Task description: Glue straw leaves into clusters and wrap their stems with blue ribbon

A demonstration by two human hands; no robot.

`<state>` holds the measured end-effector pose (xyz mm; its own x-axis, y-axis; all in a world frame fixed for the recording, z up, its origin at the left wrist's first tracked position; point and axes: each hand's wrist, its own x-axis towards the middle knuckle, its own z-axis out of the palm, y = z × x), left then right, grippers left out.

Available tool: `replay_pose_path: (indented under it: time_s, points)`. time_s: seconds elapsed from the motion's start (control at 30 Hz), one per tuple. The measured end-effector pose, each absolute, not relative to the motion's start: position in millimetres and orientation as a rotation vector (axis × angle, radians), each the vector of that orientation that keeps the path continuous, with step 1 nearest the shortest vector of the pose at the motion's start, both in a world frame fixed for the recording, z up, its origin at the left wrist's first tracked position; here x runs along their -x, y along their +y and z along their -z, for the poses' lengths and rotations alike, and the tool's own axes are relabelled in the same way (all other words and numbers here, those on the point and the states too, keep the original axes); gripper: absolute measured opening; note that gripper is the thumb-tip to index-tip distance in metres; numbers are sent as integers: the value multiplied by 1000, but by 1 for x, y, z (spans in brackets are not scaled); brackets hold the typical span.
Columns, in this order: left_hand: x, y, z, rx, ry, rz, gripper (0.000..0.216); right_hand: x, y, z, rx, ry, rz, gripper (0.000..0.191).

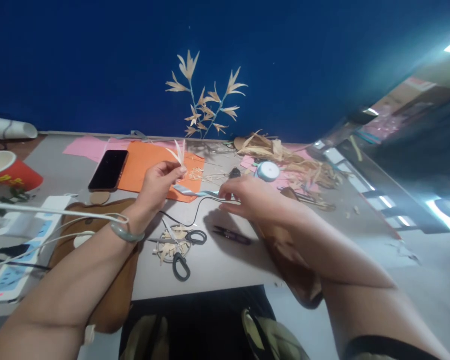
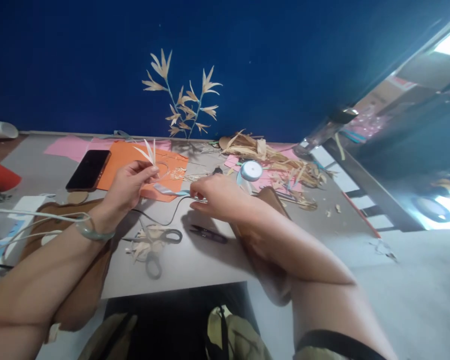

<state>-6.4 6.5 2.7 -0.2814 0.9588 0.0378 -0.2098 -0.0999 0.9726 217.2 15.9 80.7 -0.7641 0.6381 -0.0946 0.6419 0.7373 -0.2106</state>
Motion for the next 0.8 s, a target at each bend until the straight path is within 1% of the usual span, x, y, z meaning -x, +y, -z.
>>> replay_pose_path:
  time_s: [0.07, 0.17, 0.23, 0.37, 0.43, 0.53, 0.63, 0.8]
  points:
    - [8, 8, -1, -961, 1224, -1566, 27, -226, 7, -78, -1070, 2762, 300, 11]
    - [8, 9, 1, -940, 1215, -1580, 27, -242, -9, -71, -1010, 2572, 314, 10]
    - [7, 9, 2, -911, 1190, -1584, 28, -254, -16, -67, -1017, 2560, 345, 11]
    - [5, 8, 3, -900, 1182, -1580, 30, -279, -14, -64, -1196, 2617, 368, 10]
    - [5, 8, 4, -910, 1192, -1575, 29, -287, -7, -63, -1332, 2591, 303, 12]
    - [7, 9, 4, -922, 1206, -1582, 28, -292, 4, -59, -1518, 2490, 106, 19]
    - [8, 10, 3, -906, 1209, -1611, 28, -288, 16, -54, -1580, 2433, -61, 19]
    - [8, 11, 4, -905, 1222, -1588, 30, -273, 47, -43, -1620, 2438, -100, 25]
